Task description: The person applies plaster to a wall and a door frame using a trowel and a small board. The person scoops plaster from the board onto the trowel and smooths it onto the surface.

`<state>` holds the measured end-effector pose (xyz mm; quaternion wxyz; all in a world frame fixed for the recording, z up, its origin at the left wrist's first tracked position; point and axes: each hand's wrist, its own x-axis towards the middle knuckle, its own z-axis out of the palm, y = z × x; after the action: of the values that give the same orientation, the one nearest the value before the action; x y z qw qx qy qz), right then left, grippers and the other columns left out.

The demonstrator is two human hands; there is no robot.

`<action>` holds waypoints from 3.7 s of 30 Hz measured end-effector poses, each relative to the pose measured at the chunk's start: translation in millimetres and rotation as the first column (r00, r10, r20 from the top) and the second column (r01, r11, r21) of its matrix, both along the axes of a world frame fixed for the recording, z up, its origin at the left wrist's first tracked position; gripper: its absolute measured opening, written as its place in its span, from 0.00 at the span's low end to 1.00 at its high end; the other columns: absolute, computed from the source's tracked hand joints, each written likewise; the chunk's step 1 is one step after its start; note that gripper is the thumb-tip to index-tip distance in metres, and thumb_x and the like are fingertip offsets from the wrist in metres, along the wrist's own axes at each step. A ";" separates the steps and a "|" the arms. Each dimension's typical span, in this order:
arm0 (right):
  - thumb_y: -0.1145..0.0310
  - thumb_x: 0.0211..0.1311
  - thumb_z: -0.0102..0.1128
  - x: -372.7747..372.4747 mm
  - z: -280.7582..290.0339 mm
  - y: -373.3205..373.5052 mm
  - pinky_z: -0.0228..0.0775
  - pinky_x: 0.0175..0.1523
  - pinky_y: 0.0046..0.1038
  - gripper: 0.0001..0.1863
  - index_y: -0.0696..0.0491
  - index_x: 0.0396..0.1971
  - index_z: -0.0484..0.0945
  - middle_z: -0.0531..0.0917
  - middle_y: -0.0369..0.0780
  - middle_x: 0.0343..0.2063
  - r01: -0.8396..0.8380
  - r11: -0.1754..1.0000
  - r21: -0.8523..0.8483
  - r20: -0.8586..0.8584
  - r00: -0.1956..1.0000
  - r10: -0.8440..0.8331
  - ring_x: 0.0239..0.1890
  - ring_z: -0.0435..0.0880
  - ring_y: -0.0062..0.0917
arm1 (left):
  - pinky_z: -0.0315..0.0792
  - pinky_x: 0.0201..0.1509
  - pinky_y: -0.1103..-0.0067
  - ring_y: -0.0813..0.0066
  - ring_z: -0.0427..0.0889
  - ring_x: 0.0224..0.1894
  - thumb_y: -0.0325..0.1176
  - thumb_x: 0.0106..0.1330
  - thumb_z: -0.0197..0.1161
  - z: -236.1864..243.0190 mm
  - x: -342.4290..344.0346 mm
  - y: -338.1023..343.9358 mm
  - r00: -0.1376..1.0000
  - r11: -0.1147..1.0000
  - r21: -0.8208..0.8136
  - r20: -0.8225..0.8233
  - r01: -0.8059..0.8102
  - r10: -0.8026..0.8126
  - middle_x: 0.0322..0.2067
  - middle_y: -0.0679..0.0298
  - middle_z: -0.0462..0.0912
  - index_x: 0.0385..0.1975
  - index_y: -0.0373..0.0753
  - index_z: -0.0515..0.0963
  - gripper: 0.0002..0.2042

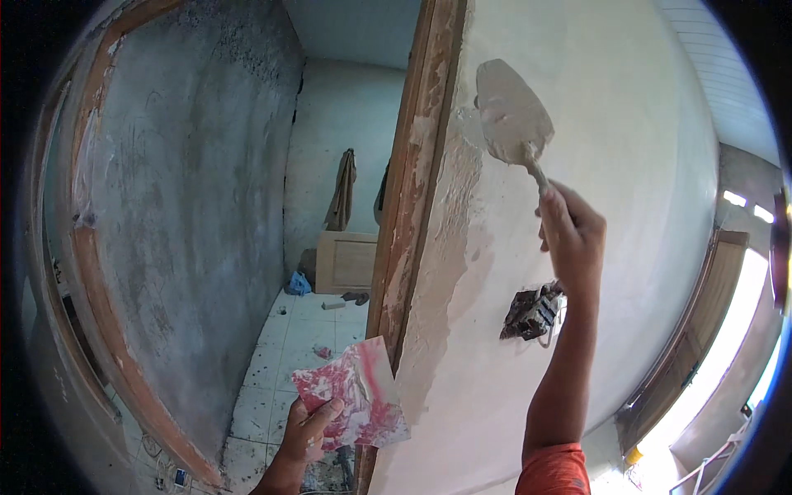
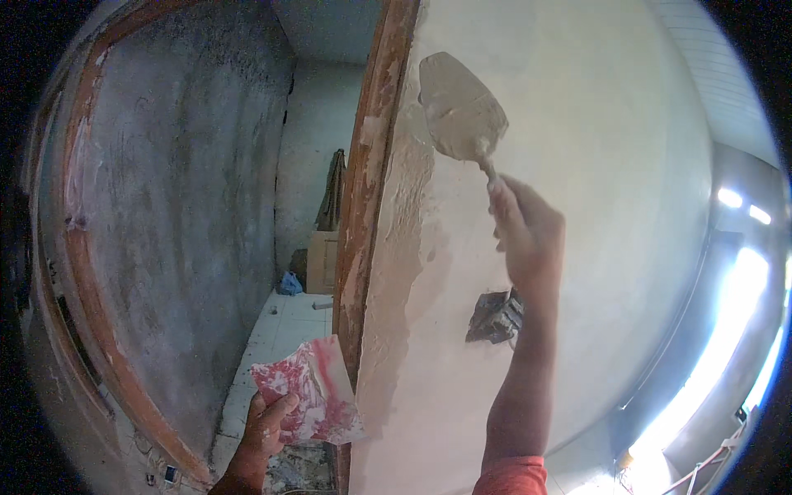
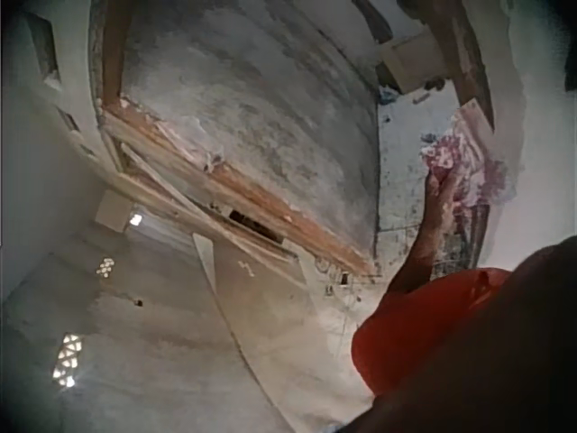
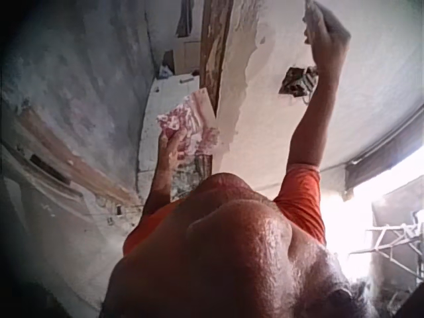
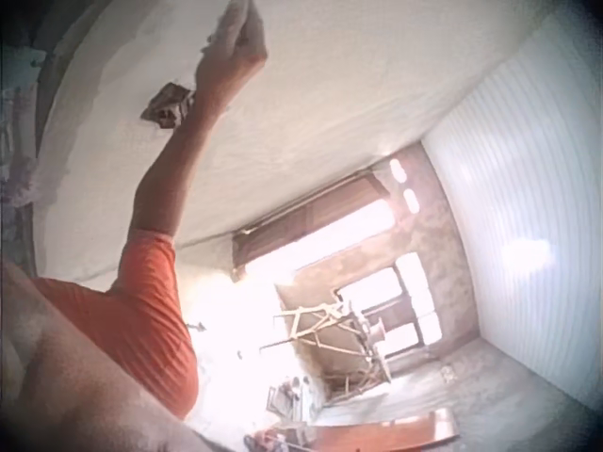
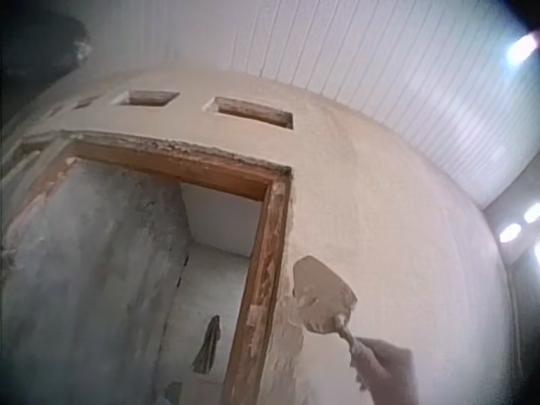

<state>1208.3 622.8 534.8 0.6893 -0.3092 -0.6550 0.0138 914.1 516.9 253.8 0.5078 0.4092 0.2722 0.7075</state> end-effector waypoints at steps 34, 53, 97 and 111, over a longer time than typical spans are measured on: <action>0.52 0.74 0.59 66.8 57.8 13.1 0.62 0.24 0.20 0.23 0.59 0.45 0.87 0.75 0.32 0.19 0.008 0.997 -0.071 0.488 0.873 0.028 0.19 0.70 0.14 | 0.74 0.65 0.62 0.61 0.77 0.63 0.30 0.68 0.62 2.4 -5.7 30.0 0.949 0.973 0.086 0.255 -0.216 0.188 0.62 0.59 0.76 0.68 0.38 0.67 0.28; 0.62 0.72 0.62 34.1 -246.8 62.1 0.70 0.30 0.24 0.16 0.61 0.45 0.87 0.83 0.39 0.25 -0.441 0.444 -0.780 0.013 0.698 0.716 0.26 0.79 0.20 | 0.84 0.49 0.67 0.71 0.88 0.46 0.32 0.66 0.67 -17.4 -39.1 51.1 0.990 0.794 -0.607 0.128 0.029 0.061 0.47 0.61 0.86 0.58 0.38 0.76 0.20; 0.65 0.67 0.68 42.0 63.1 65.6 0.69 0.37 0.19 0.16 0.59 0.48 0.87 0.84 0.35 0.28 0.036 0.963 0.268 0.149 0.986 -0.079 0.31 0.78 0.15 | 0.75 0.59 0.68 0.70 0.83 0.54 0.28 0.68 0.66 11.4 -24.8 63.0 0.999 0.991 0.132 -0.045 -0.014 0.020 0.52 0.62 0.83 0.61 0.36 0.74 0.22; 0.49 0.69 0.64 90.3 168.4 83.3 0.69 0.29 0.22 0.26 0.59 0.47 0.86 0.82 0.35 0.26 0.079 0.995 0.069 0.337 0.936 -0.097 0.24 0.76 0.15 | 0.75 0.57 0.72 0.75 0.82 0.50 0.28 0.67 0.65 -13.8 -15.9 84.3 0.980 0.981 0.065 0.099 -0.180 0.173 0.50 0.63 0.82 0.58 0.35 0.75 0.19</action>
<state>1298.6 706.1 703.2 0.5739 -0.3173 -0.7498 -0.0884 898.2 601.2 240.0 0.4397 0.3684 0.2572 0.7777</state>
